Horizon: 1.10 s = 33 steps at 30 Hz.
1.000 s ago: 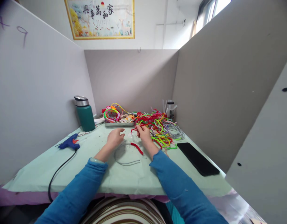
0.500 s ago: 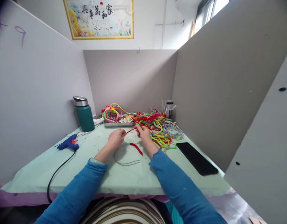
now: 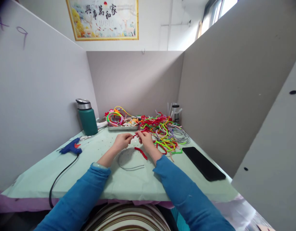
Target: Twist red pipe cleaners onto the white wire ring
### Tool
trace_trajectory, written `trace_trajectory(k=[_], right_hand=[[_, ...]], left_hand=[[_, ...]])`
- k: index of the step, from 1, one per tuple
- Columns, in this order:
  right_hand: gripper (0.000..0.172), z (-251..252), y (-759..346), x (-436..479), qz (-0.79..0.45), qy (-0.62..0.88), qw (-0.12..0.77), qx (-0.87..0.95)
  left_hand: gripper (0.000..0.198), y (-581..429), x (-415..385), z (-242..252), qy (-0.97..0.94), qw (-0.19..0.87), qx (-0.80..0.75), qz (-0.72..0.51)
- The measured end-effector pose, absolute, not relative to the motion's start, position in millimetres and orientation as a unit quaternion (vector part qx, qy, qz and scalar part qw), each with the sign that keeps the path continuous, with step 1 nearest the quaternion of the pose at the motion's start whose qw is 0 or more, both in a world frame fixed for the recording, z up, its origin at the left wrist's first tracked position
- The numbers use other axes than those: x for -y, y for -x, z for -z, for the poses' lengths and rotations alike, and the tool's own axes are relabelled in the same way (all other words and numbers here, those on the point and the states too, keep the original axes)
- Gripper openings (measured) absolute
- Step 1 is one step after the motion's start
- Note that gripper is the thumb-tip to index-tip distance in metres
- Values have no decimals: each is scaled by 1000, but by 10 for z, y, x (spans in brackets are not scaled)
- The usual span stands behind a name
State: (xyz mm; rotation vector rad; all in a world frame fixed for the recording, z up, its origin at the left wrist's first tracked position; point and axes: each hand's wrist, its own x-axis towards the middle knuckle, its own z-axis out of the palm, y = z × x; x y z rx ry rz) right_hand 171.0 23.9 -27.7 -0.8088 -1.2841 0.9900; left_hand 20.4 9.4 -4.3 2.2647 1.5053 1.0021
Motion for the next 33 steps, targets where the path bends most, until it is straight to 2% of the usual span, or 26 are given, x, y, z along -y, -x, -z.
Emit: trace_trajectory(k=[3,7,9,14,16,20,23,28,33], right_hand=[[41,243,-1765,-253,-434,353,648,516],[40,252,-1763,-245,-426,362,632,536],[40,272,-1728,-228,-422,358,617,560],[37,290,-1670,-189,-410,363,589,594],[37,274,-1686,-192,-413,364,598,583],[40,235,-1769,-227,-430,358,645,520],[39,233,-1810,-241,-436,362,646,511],[35,273,-1748,-220,-430,351,610,566],[30,317,-1720,-245,-381,363,583,619]], left_hand=[[26,-186,-90,42,-787,65,-523,-320],[25,-166,-103,78,-770,41,-565,-295],[24,-165,-116,91,-762,68,-565,-309],[30,-191,-151,96,-744,239,-510,-360],[29,-197,-155,92,-737,258,-511,-358],[20,-186,-153,87,-755,176,-528,-346],[19,-175,-149,87,-762,124,-538,-339],[30,-183,-137,82,-731,231,-526,-369],[27,-198,-129,73,-766,167,-507,-357]])
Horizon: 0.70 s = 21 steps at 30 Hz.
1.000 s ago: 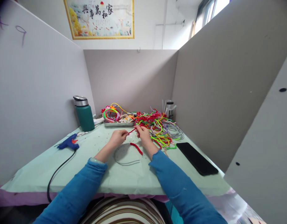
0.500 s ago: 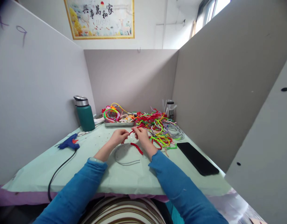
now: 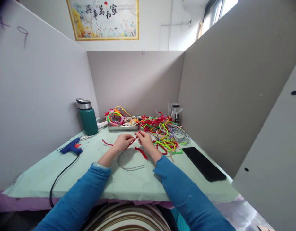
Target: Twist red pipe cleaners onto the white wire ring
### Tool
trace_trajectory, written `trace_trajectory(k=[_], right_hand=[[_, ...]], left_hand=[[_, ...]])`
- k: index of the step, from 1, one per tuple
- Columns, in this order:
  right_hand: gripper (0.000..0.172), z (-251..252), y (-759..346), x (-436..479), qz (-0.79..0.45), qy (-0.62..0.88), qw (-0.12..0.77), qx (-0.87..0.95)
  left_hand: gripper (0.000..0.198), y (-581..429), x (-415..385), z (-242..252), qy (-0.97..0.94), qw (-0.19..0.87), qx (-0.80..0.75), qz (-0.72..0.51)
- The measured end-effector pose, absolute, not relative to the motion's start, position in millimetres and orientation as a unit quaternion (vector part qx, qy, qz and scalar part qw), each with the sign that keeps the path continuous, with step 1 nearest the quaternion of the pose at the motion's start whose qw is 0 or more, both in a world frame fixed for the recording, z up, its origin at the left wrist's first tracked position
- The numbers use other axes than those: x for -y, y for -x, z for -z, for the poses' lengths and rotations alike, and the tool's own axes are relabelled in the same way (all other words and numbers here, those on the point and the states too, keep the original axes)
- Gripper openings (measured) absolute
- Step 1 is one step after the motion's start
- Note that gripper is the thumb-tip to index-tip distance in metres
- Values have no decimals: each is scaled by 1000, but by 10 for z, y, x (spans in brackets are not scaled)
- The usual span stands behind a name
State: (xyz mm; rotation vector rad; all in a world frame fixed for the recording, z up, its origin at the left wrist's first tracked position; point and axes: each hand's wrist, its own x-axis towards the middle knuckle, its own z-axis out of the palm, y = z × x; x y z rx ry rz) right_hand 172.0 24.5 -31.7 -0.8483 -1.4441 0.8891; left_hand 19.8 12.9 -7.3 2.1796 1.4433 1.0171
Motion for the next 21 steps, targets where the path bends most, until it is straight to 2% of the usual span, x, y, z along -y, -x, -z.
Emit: trace_trajectory(k=[3,8,10,14,18,21], right_hand=[[29,334,-1746,-279,-358,377,578,629],[26,342,-1743,-285,-345,363,572,650],[25,336,-1733,-279,-345,364,575,646],[25,311,-1740,-268,-327,392,577,637],[26,306,-1780,-262,-237,430,549,676],[23,326,-1805,-282,-189,456,530,690]], left_hand=[[31,-203,-108,62,-764,165,-502,-369],[41,-218,-74,63,-757,304,-471,-335],[40,-221,-82,75,-758,311,-470,-330],[31,-210,-112,85,-772,221,-487,-343],[26,-191,-116,74,-783,101,-516,-333],[27,-182,-104,65,-766,54,-556,-318]])
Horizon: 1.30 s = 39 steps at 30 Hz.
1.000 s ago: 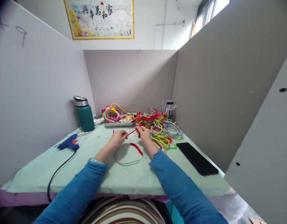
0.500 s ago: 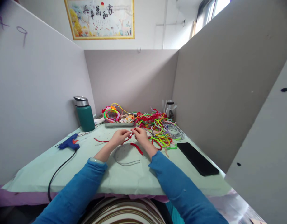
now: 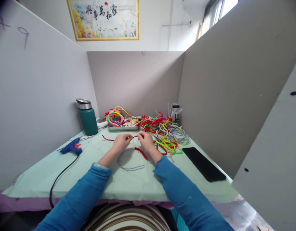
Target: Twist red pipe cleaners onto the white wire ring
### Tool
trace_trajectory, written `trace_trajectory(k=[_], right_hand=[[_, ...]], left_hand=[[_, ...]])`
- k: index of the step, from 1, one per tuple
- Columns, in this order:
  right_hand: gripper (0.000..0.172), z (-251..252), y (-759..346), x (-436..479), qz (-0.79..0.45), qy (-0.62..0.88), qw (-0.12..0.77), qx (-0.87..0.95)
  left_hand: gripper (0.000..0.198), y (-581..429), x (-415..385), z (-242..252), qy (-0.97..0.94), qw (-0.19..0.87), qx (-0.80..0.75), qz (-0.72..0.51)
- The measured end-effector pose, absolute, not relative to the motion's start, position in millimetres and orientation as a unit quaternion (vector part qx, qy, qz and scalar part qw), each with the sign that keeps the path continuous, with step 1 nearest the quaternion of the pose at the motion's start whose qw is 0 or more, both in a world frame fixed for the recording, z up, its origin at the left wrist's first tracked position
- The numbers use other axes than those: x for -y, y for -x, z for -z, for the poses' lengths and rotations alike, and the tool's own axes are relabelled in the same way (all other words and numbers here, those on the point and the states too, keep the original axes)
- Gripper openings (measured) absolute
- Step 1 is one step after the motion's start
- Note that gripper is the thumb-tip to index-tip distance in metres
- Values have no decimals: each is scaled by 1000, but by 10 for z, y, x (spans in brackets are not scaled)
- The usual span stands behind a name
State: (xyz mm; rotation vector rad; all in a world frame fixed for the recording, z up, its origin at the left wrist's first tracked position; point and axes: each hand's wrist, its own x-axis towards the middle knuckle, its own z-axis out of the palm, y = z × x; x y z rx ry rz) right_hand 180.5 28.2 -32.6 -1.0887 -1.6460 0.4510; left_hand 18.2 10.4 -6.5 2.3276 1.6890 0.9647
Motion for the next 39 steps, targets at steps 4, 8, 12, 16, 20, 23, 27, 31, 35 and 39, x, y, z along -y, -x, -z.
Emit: trace_trajectory(k=[4,8,12,16,20,23,27,31,35,39], right_hand=[[20,338,-1802,-311,-206,470,525,679],[25,294,-1776,-278,-357,407,557,630],[27,268,-1778,-257,-365,399,563,625],[22,292,-1795,-287,-295,459,549,633],[16,310,-1802,-284,-479,432,467,606],[16,319,-1803,-264,-426,455,445,642],[9,327,-1793,-234,-130,494,466,722],[15,316,-1792,-213,-34,480,449,753],[14,319,-1799,-215,-25,468,422,776],[12,339,-1798,-218,-36,461,414,784]], left_hand=[[27,-176,-87,53,-760,43,-572,-305],[26,-174,-86,42,-770,62,-556,-306],[26,-173,-94,38,-777,75,-549,-299],[26,-173,-76,33,-768,48,-568,-291],[26,-169,-51,33,-760,26,-582,-288],[27,-167,-43,43,-757,13,-593,-274],[28,-169,-47,57,-763,2,-599,-243],[29,-170,-55,55,-759,4,-603,-245],[29,-170,-41,38,-758,11,-604,-247],[29,-173,-22,27,-752,17,-609,-249]])
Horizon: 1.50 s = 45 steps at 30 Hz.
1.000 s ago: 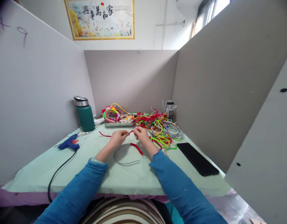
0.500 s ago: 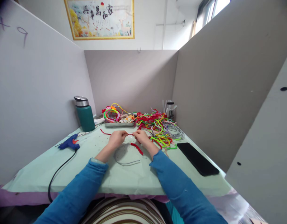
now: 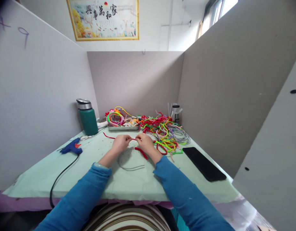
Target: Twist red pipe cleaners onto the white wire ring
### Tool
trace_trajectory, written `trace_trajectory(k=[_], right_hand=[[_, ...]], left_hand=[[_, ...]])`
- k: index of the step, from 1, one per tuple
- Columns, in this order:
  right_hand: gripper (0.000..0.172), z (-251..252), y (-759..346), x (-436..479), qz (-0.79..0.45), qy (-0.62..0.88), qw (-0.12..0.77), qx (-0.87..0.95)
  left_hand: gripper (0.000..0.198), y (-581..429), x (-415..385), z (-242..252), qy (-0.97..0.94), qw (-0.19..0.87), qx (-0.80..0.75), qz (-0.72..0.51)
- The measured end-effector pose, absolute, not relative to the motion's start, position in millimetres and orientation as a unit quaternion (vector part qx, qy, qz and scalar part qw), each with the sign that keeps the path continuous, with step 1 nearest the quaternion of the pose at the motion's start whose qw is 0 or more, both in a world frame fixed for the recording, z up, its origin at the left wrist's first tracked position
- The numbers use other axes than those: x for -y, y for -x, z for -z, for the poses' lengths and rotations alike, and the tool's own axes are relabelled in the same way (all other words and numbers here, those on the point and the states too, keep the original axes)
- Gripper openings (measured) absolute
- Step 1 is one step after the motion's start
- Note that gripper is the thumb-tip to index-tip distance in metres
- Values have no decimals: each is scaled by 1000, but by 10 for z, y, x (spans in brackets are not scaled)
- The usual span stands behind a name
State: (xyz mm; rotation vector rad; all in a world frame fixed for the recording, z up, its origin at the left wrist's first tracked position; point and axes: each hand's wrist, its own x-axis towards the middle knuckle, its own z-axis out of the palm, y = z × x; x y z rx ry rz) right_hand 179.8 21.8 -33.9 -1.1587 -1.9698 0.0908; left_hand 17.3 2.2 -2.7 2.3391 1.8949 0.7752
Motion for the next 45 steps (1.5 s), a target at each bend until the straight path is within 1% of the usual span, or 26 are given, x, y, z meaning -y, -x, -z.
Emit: trace_trajectory(k=[6,13,21,26,30,33,38,40,42,45], right_hand=[[12,356,-1796,-224,-36,466,402,787],[11,360,-1760,-196,-23,462,382,800],[6,365,-1763,-197,-49,441,398,803],[10,360,-1768,-200,-47,452,391,801],[11,353,-1750,-186,-53,458,394,795],[13,337,-1725,-185,-100,462,404,783],[18,327,-1721,-217,-298,446,429,727],[20,336,-1732,-236,-334,438,434,713],[20,346,-1741,-249,-316,442,438,716],[19,345,-1745,-240,-226,464,428,742]], left_hand=[[28,-162,-58,52,-751,13,-606,-261],[28,-177,-99,87,-795,51,-538,-274],[25,-180,-92,80,-776,44,-568,-272],[26,-180,-75,59,-782,58,-560,-267],[26,-178,-74,67,-786,46,-556,-266],[25,-182,-68,66,-784,37,-557,-271],[25,-201,-32,27,-774,45,-564,-283],[26,-205,-18,13,-779,49,-558,-282],[26,-207,-9,8,-786,46,-554,-271],[27,-206,-9,17,-790,28,-560,-249]])
